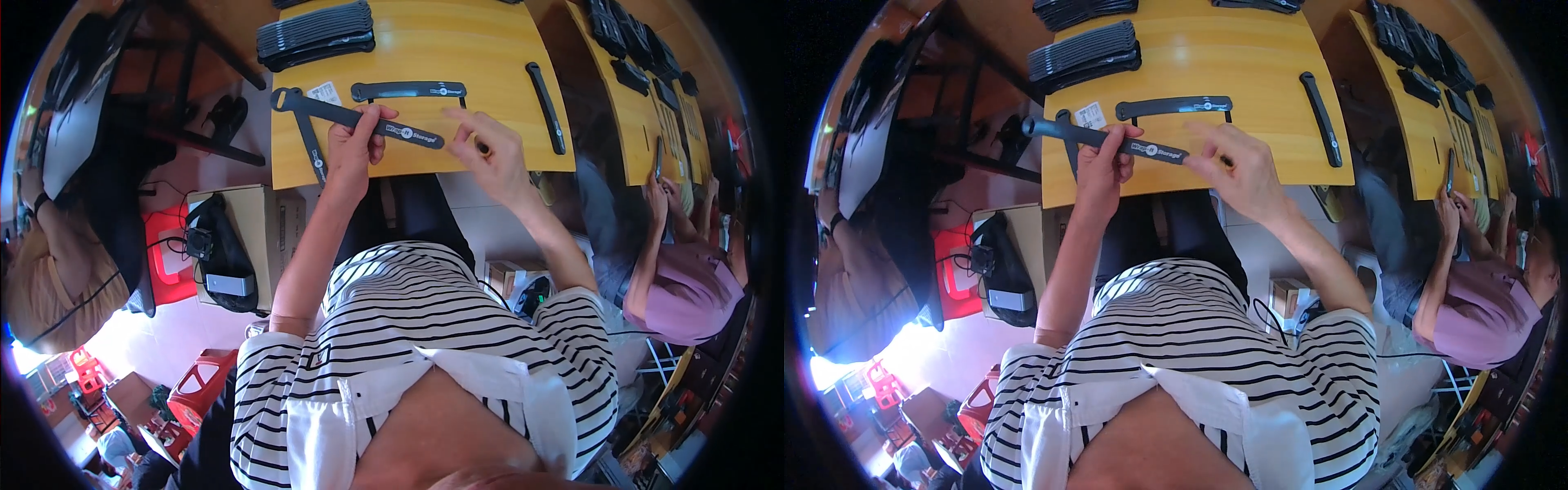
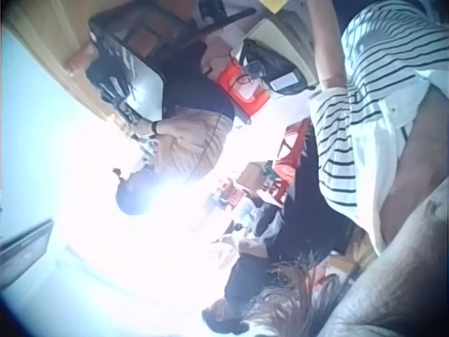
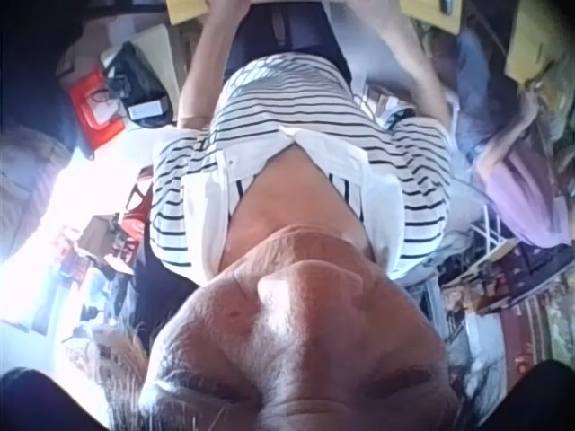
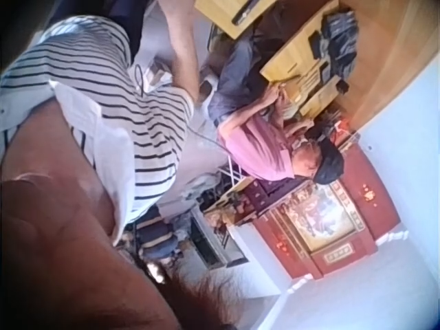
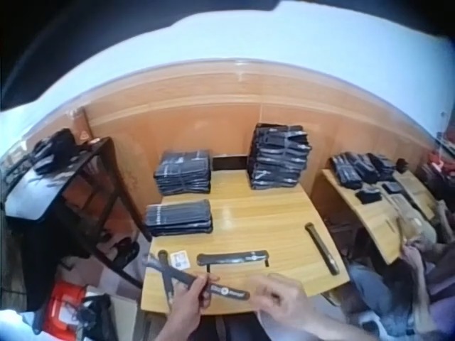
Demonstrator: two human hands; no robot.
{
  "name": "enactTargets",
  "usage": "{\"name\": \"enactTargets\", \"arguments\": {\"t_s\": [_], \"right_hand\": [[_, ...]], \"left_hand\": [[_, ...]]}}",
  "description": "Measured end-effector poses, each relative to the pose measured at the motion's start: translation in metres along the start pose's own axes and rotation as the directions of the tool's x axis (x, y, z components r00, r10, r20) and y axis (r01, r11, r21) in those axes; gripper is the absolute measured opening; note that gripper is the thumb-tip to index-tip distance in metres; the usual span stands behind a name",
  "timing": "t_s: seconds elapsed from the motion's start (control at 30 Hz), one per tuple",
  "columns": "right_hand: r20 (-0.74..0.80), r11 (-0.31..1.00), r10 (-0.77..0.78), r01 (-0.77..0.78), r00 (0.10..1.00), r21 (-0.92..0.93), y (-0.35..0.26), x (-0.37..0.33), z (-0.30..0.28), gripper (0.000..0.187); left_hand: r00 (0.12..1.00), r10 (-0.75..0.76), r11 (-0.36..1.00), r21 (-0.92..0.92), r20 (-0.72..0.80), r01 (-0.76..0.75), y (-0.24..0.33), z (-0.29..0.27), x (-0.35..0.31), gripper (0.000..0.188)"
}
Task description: Assembling leather watch straps by inserting components and using a small tool for precision alignment.
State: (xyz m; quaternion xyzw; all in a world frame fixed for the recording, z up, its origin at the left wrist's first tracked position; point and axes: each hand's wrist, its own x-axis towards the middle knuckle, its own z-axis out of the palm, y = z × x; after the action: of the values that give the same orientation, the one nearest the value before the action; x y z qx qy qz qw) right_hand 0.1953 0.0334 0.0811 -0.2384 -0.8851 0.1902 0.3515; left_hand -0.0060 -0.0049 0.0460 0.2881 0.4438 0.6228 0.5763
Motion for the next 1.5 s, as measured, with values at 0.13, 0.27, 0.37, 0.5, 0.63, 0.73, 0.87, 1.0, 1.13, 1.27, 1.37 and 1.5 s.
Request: {"name": "enactTargets", "arguments": {"t_s": [0.13, 0.27, 0.37, 0.5, 0.63, 0.73, 0.87, 1.0, 1.13, 1.27, 1.37, 1.5], "right_hand": [[0.150, 0.488, 0.685, -0.601, 0.713, 0.633, 0.002, -0.005, 0.016, 0.018], [0.348, 0.242, 0.712, -0.679, 0.609, 0.693, 0.019, -0.021, 0.027, 0.017], [0.382, 0.113, 0.726, -0.646, 0.573, 0.755, 0.034, -0.026, 0.018, 0.015], [0.377, 0.107, 0.755, -0.668, 0.536, 0.736, 0.051, -0.030, 0.005, 0.013], [0.290, 0.207, 0.800, -0.696, 0.525, 0.688, 0.067, -0.030, 0.008, 0.012], [0.209, 0.247, 0.843, -0.703, 0.495, 0.667, 0.081, -0.026, 0.013, 0.012], [0.176, 0.224, 0.885, -0.725, 0.432, 0.652, 0.100, -0.020, 0.018, 0.011], [0.165, 0.233, 0.890, -0.735, 0.425, 0.637, 0.117, -0.015, 0.027, 0.012], [0.047, 0.327, 0.901, -0.747, 0.431, 0.579, 0.126, -0.006, 0.033, 0.011], [-0.023, 0.372, 0.907, -0.776, 0.420, 0.510, 0.145, -0.007, 0.039, 0.010], [-0.018, 0.363, 0.918, -0.821, 0.396, 0.441, 0.154, -0.009, 0.040, 0.010], [-0.014, 0.374, 0.911, -0.813, 0.411, 0.446, 0.152, -0.010, 0.042, 0.010]], "left_hand": [[0.997, 0.071, 0.990, 0.122, -0.039, -0.066, -0.010, 0.013, 0.002, 0.024], [0.999, 0.039, 0.994, 0.105, -0.016, -0.037, -0.014, 0.015, -0.001, 0.024], [0.998, -0.024, 1.000, 0.018, -0.052, 0.025, -0.014, -0.003, 0.002, 0.022], [0.996, -0.066, 0.996, -0.057, -0.062, 0.062, -0.014, -0.034, 0.010, 0.022], [0.986, -0.140, 0.990, -0.025, -0.089, 0.138, -0.013, -0.051, 0.019, 0.021], [0.978, -0.143, 0.986, 0.063, -0.153, 0.154, -0.018, -0.060, 0.031, 0.018], [0.982, -0.049, 0.965, 0.246, -0.184, 0.094, -0.023, -0.063, 0.049, 0.009], [0.973, 0.050, 0.931, 0.363, -0.227, 0.037, -0.028, -0.060, 0.069, 0.009], [0.962, 0.060, 0.881, 0.467, -0.267, 0.075, -0.030, -0.057, 0.083, 0.011], [0.957, 0.054, 0.868, 0.486, -0.287, 0.097, -0.034, -0.057, 0.091, 0.013], [0.957, 0.063, 0.874, 0.478, -0.282, 0.084, -0.037, -0.056, 0.094, 0.014], [0.948, 0.104, 0.831, 0.549, -0.302, 0.083, -0.039, -0.057, 0.097, 0.015]]}}
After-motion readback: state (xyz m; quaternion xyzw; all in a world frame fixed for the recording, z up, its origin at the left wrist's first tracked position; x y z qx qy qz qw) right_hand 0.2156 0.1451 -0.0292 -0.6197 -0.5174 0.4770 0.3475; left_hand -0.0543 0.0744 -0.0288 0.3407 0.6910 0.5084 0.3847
